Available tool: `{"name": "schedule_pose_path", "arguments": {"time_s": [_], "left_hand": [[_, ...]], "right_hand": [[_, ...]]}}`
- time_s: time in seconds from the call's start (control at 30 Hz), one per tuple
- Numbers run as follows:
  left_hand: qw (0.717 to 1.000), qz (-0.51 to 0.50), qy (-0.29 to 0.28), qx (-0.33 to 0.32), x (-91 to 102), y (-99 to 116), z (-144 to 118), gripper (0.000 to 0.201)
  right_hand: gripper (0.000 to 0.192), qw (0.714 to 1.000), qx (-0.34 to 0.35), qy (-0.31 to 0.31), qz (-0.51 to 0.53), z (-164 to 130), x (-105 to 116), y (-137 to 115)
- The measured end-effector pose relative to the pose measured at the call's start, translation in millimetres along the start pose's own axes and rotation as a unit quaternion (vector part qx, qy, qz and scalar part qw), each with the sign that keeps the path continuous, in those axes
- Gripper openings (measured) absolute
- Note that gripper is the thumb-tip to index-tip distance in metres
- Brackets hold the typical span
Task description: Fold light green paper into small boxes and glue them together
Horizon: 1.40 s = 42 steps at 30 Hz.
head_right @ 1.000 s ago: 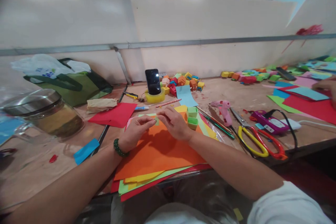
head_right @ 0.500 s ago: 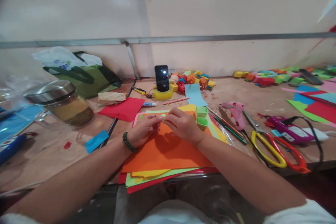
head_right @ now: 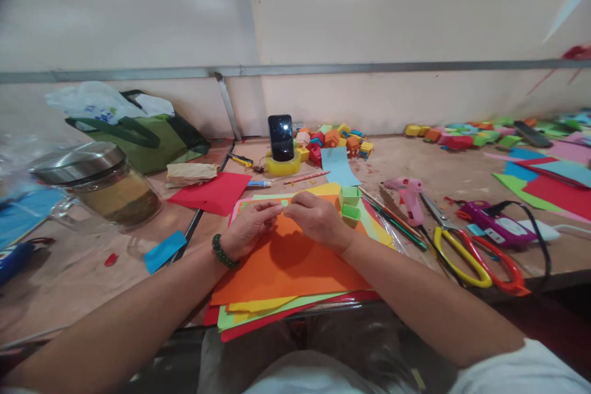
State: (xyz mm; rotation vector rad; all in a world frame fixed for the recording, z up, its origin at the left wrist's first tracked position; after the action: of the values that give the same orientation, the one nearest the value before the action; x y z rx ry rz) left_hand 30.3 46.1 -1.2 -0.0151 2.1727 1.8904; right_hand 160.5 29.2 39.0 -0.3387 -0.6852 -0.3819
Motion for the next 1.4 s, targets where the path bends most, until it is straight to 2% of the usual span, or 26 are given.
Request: {"name": "schedule_pose_path", "arguments": {"time_s": [0.2,0.33,0.4,0.63,0.7,0.9,1.0,1.23,1.4], "left_hand": [[0.985,0.116,0.021,-0.130,2.1,15,1,0.017],[0.933,0.272,0.018,-0.233,-5.2,27,-7,0.007],[0.915,0.312,0.012,-0.255,-7.8,28,-9,0.008],[0.905,0.326,0.008,-0.274,-6.3,23,-6,0.005],[0.900,0.338,0.002,-0.277,-5.5,21,-4,0.002],[0.893,0.357,-0.013,-0.275,-4.6,20,-1,0.011],[0.893,0.354,-0.014,-0.277,-5.3,20,-3,0.009],[0.921,0.299,0.000,-0.251,-0.9,20,1,0.012],[0.952,0.227,-0.036,-0.200,-3.1,22,-1,0.015]], "right_hand": [[0.011,0.993,-0.064,0.068,0.075,-1,6,14],[0.009,0.991,-0.089,0.051,0.086,0,2,19],[0.013,0.989,-0.101,0.044,0.097,0,0,20],[0.017,0.985,-0.117,0.057,0.110,0,4,22],[0.017,0.984,-0.129,0.049,0.116,0,1,26],[0.017,0.975,-0.162,0.019,0.149,-1,-8,36],[0.019,0.975,-0.160,0.011,0.157,-1,-10,36],[0.014,0.980,-0.132,0.035,0.142,-1,-4,27],[0.010,0.994,-0.056,0.022,0.088,-1,-2,17]]}}
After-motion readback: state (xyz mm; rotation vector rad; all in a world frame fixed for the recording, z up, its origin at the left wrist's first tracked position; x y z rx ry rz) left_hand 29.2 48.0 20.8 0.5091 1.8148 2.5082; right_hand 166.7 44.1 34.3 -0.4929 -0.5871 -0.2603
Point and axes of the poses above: each hand's wrist, its own z-axis towards the middle knuckle, its own x-axis out of the back of the hand, y = z × x, the point moved 6 cm from there along z, towards the middle knuckle, and after that the axes turned 2 degrees about -z, right-handed, at the moved point
